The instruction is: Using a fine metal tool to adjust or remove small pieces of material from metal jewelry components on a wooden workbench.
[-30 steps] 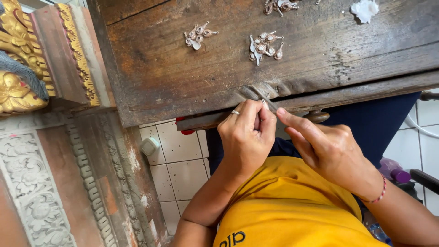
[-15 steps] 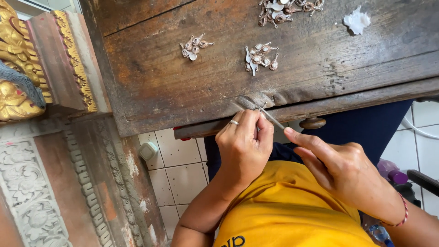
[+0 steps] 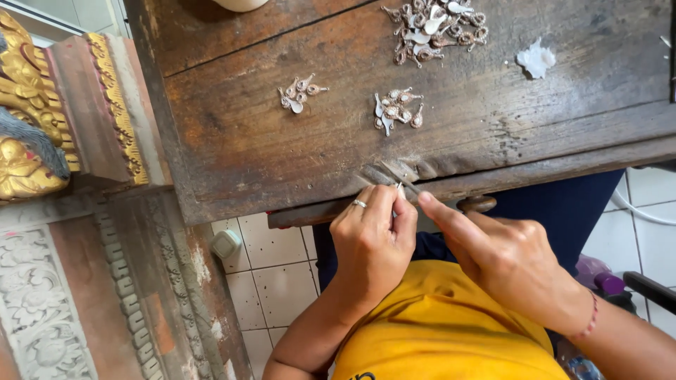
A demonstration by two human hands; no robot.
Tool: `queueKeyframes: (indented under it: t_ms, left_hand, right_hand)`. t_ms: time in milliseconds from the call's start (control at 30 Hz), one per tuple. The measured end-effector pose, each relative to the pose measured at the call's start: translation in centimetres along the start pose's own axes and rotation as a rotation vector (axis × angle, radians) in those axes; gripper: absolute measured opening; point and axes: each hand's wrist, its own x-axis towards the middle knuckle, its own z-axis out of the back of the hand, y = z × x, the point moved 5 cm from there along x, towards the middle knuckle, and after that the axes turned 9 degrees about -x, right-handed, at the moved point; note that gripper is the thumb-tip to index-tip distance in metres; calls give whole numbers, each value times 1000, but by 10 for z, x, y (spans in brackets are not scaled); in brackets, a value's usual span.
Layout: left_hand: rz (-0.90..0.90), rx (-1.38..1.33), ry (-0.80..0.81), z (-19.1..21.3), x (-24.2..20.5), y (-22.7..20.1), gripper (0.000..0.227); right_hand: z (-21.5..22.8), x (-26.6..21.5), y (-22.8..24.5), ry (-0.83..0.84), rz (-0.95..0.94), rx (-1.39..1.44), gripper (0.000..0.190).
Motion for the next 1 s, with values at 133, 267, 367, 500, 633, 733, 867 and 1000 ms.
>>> queueKeyframes:
  t_ms: [133, 267, 367, 500, 633, 733, 867, 1000]
  left_hand:
    - [15, -9, -19, 6, 2, -2, 25]
    - [172, -263, 67, 12, 3, 1, 16]
    - [283, -456, 146, 13, -2, -3, 17]
    - [334, -608, 172, 8, -7, -1, 11]
    - [408, -766, 150, -2, -17, 6, 12]
    - [488, -867, 201, -9, -21, 9, 16]
    - [515, -919, 200, -17, -25, 16, 16]
    - [517, -1146, 97, -38, -38, 35, 15]
  right_hand:
    - [14, 21, 5, -114, 48, -395, 48]
    - [22, 28, -5, -207, -28, 88, 43]
    - [15, 23, -3, -220, -15, 175, 25]
    - [10, 14, -3, -265, -86, 253, 7]
    - [13, 6, 6, -322, -86, 360, 34]
    - [8, -3, 4, -367, -119, 309, 8]
    - [6, -5, 0, -408, -184, 386, 6]
    - [-7, 8, -8, -457, -245, 710, 5]
